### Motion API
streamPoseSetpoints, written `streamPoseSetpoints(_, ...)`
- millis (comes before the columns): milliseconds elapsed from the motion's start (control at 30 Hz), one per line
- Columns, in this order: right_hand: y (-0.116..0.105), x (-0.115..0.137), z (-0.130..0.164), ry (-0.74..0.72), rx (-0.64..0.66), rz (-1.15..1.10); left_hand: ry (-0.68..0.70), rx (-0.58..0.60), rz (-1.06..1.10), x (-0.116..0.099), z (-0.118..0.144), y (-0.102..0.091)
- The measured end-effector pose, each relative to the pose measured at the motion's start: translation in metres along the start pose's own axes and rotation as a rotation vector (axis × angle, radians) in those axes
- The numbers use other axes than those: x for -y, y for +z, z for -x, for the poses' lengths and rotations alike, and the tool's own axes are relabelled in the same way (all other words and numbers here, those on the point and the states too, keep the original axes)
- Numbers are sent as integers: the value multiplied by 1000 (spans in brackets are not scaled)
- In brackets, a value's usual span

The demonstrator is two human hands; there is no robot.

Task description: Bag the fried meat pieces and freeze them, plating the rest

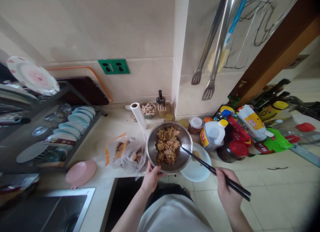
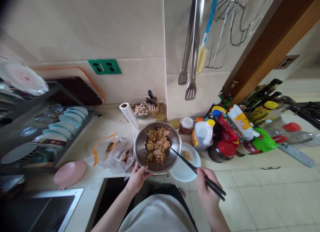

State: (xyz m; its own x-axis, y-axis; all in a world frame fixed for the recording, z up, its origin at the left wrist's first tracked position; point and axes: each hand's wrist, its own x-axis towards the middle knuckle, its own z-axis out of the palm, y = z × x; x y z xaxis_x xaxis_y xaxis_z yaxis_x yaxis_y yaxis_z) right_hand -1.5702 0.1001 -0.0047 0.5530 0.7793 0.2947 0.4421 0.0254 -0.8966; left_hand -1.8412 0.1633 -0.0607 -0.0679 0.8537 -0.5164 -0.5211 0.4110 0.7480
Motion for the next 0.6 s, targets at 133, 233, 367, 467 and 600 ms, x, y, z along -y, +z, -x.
streamPoseSetpoints(133, 27, 13, -6, -215, 40, 121, 38, 11, -47, 2, 9, 9)
streamPoseSetpoints(233, 36, 22, -10, -196, 88, 123, 43, 8, -55, 3, 15, 12)
streamPoseSetpoints(367, 36, 24, -8, -206, 156, 148, 45, -5, -37, 4, 20, 13)
streamPoseSetpoints(467, 29, 18, -5, -243, 152, 185, 42, -22, -23, 5, 19, 13)
streamPoseSetpoints(600, 24, 6, -4, -158, 93, 118, 44, -22, -12, 7, 16, 11)
